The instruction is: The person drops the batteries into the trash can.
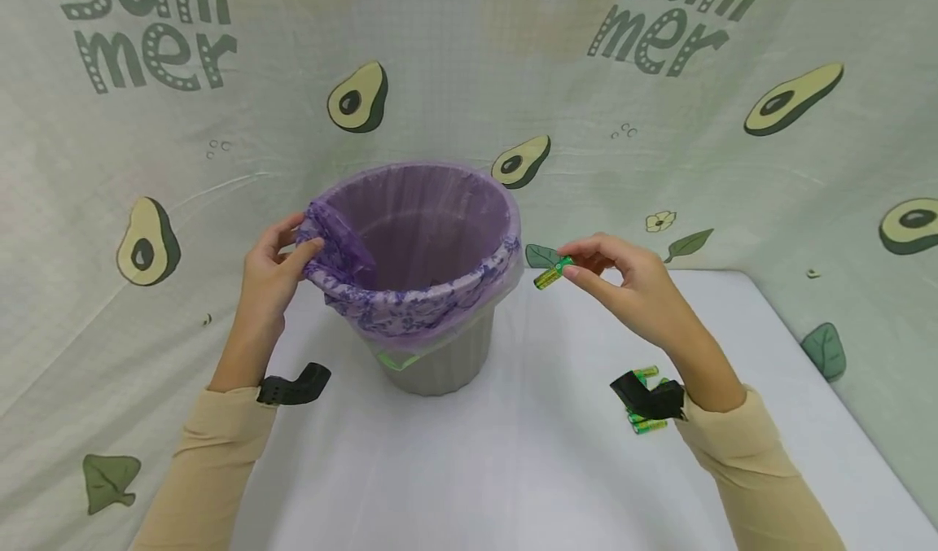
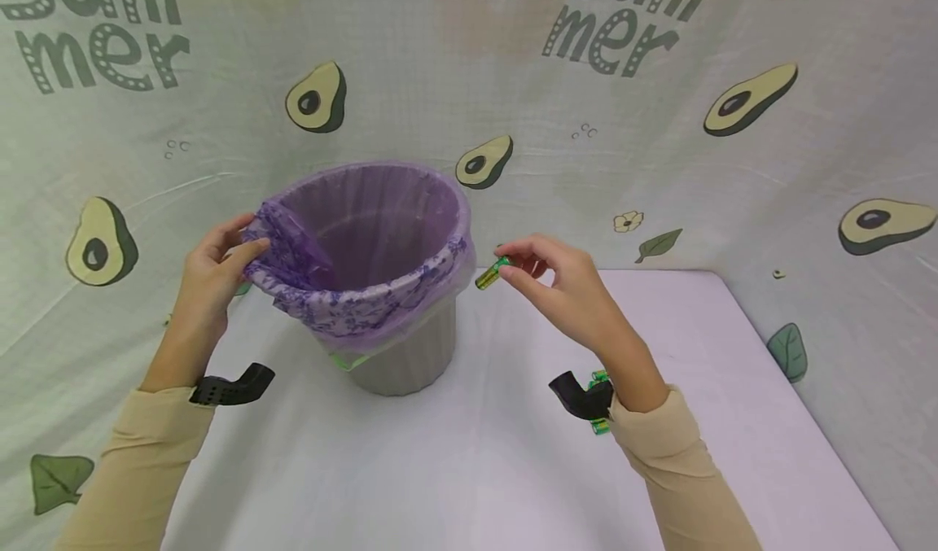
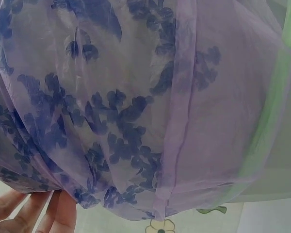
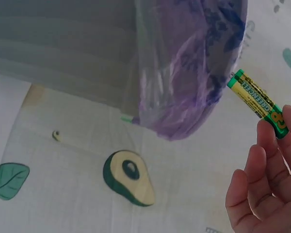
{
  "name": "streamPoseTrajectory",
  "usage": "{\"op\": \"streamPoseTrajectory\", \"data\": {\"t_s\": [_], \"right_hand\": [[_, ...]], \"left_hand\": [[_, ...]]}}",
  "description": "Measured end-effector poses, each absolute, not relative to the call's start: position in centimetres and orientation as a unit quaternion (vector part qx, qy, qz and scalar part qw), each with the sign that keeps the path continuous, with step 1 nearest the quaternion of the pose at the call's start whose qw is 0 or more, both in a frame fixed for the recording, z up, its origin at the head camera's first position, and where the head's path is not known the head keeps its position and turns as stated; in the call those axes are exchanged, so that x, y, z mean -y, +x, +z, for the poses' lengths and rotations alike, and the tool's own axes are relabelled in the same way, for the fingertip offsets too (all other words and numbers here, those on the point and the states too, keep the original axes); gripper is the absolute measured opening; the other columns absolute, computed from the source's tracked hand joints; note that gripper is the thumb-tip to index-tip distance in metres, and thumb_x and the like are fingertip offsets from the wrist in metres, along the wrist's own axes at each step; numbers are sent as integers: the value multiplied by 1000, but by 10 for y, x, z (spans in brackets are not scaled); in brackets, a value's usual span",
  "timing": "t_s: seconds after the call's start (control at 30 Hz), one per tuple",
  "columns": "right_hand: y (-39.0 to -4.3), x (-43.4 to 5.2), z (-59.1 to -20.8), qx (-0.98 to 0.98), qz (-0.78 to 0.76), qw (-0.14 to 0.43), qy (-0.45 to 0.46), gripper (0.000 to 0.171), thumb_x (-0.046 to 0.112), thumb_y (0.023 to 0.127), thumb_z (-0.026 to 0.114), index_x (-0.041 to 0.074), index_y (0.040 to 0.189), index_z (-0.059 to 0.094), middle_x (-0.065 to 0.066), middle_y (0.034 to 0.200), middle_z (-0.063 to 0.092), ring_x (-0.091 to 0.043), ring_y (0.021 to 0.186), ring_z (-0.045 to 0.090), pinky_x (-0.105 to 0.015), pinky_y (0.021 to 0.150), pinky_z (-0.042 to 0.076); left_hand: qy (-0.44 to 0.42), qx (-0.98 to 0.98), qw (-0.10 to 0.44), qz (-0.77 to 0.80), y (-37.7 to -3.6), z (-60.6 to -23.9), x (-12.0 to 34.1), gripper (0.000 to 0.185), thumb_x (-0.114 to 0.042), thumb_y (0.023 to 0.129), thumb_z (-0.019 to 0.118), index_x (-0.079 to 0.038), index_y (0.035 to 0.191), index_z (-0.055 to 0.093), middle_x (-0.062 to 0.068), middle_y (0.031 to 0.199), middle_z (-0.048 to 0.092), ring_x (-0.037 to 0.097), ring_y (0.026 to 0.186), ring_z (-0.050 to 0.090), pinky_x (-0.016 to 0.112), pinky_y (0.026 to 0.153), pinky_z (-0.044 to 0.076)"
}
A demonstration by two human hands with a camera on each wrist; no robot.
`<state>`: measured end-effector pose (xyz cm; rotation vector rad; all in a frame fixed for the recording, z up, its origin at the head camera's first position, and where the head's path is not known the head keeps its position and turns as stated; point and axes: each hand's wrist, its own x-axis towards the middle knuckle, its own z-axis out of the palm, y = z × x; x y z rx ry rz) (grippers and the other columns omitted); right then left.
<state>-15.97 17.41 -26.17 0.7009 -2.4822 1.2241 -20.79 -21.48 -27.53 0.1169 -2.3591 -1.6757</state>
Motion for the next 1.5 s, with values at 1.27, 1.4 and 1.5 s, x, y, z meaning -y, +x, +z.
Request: {"op": "streamPoseTrajectory", "data": {"t_s": [1.27, 1.4, 1.5], "right_hand": [[-178, -84, -250, 824, 434, 201, 305, 9, 7, 87, 63, 6, 94, 69, -3, 89, 66, -11, 78, 55, -26, 68, 47], [-177, -88, -252, 828, 434, 196, 296, 10, 8, 88, 63, 7, 95, 69, -2, 91, 66, -11, 82, 55, -25, 71, 46], [-176, -91, -253, 830, 436, 193, 290, 10, 8, 88, 62, 8, 95, 69, -1, 92, 66, -11, 84, 54, -26, 75, 46]], "left_hand": [[39, 793, 118, -596, -203, -272, 212, 57, -30, 90, 60, -16, 142, 40, -15, 110, 46, -1, 88, 52, 8, 66, 46], [39, 794, 120, -594, -203, -272, 213, 57, -30, 90, 60, -16, 142, 40, -14, 112, 46, -1, 88, 53, 8, 66, 47], [36, 792, 122, -597, -203, -273, 213, 57, -28, 90, 60, -16, 141, 40, -14, 112, 46, -1, 88, 53, 8, 66, 47]]}}
